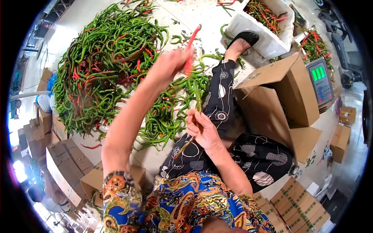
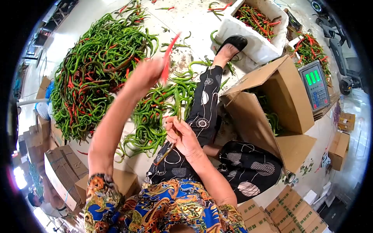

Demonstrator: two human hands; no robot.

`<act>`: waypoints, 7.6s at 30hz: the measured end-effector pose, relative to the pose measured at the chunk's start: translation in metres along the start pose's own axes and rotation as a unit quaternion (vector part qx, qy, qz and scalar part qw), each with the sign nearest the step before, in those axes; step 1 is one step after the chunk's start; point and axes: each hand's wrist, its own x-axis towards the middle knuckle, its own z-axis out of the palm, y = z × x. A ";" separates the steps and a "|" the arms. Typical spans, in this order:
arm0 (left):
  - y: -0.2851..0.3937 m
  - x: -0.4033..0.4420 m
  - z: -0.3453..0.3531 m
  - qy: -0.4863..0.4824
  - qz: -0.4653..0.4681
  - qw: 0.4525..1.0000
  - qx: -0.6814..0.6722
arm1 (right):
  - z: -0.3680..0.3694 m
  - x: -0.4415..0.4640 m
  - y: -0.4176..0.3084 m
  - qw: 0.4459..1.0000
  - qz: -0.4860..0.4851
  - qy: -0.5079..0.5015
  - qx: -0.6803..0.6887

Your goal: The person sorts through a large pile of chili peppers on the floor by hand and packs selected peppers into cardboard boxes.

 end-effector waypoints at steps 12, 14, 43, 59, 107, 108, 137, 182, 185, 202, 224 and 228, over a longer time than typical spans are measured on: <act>-0.165 -0.027 -0.096 0.179 0.026 0.825 0.536 | 0.003 -0.009 -0.004 0.999 0.002 -0.034 0.031; -0.228 -0.075 -0.094 0.239 0.073 0.739 0.626 | 0.003 -0.005 -0.005 0.999 -0.005 -0.043 0.029; -0.218 -0.119 -0.002 -0.038 -0.147 0.866 0.476 | 0.000 0.003 -0.002 0.999 -0.003 -0.048 0.012; -0.179 -0.079 -0.077 0.102 -0.311 0.935 -0.134 | 0.008 0.004 -0.002 1.000 -0.013 -0.014 -0.007; -0.103 -0.107 -0.022 0.220 -0.023 0.973 0.069 | 0.006 0.025 0.020 0.967 -0.014 0.150 -0.204; -0.134 -0.101 -0.047 0.254 -0.006 0.921 0.294 | 0.015 0.025 0.019 0.973 -0.038 0.158 -0.163; -0.120 -0.140 0.002 0.239 -0.020 0.963 0.123 | 0.000 0.041 0.026 0.953 0.019 0.189 -0.237; -0.140 -0.250 -0.067 0.264 -0.096 0.907 -0.315 | -0.008 0.051 0.018 0.987 0.064 0.113 -0.094; -0.138 -0.244 -0.056 0.260 -0.093 0.909 -0.312 | -0.012 0.051 0.019 0.990 0.062 0.097 -0.079; -0.167 -0.262 -0.056 0.383 -0.176 0.891 -0.168 | -0.011 0.052 0.022 0.984 0.079 0.097 -0.125; -0.210 -0.219 -0.069 0.411 -0.121 0.898 -0.095 | -0.017 0.057 0.024 0.985 0.060 0.120 -0.108; -0.150 -0.233 -0.047 0.332 -0.092 0.910 -0.230 | -0.018 0.059 0.027 0.984 0.072 0.100 -0.126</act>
